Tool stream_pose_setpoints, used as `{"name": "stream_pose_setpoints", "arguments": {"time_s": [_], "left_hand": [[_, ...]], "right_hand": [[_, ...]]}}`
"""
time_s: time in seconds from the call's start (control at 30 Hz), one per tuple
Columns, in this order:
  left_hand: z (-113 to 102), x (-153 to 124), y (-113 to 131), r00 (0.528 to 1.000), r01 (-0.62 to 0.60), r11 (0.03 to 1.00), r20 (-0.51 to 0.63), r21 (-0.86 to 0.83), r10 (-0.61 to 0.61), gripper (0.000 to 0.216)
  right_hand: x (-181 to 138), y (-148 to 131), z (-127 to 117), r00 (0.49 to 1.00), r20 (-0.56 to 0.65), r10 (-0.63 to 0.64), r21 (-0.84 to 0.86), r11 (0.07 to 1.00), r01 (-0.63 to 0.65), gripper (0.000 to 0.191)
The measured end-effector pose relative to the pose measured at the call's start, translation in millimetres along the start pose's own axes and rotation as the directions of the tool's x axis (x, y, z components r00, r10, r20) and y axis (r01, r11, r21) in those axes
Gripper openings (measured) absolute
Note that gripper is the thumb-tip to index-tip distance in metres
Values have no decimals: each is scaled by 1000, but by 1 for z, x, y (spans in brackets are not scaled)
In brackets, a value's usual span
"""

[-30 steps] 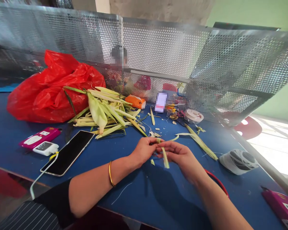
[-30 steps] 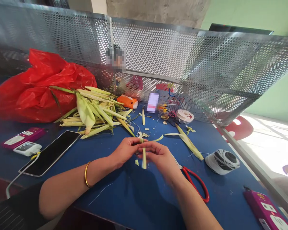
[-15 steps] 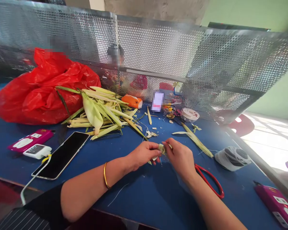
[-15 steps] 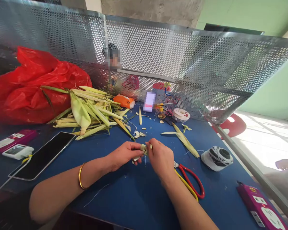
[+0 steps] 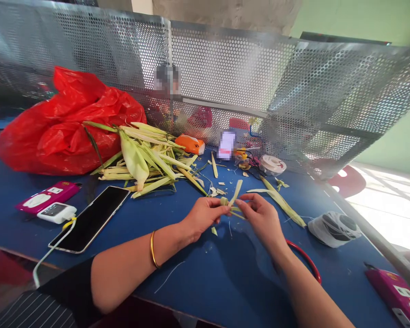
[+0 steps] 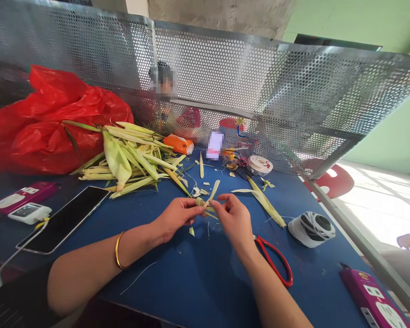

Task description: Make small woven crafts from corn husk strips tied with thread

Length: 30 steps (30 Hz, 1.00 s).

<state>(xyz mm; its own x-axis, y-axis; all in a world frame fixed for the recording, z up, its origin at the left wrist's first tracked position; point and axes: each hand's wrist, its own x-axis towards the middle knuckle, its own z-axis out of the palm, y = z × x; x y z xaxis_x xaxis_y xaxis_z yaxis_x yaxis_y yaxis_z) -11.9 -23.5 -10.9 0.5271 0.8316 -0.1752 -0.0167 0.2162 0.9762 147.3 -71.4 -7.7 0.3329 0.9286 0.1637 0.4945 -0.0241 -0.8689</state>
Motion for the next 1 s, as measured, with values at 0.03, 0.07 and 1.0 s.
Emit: {"name": "stream_pose_setpoints", "arguments": {"time_s": [0.03, 0.07, 1.0], "left_hand": [[-2, 1, 3, 1000, 16, 1000, -25, -23, -16, 25], [-3, 1, 5, 999, 25, 999, -41, -37, -26, 27], [-3, 1, 7, 999, 16, 1000, -51, 0, -16, 25]], "right_hand": [[1, -1, -3, 1000, 19, -3, 68, 998, 1, 41], [1, -3, -5, 999, 42, -17, 125, 992, 12, 40], [-6, -16, 0, 990, 110, -85, 351, 936, 41, 26]]}}
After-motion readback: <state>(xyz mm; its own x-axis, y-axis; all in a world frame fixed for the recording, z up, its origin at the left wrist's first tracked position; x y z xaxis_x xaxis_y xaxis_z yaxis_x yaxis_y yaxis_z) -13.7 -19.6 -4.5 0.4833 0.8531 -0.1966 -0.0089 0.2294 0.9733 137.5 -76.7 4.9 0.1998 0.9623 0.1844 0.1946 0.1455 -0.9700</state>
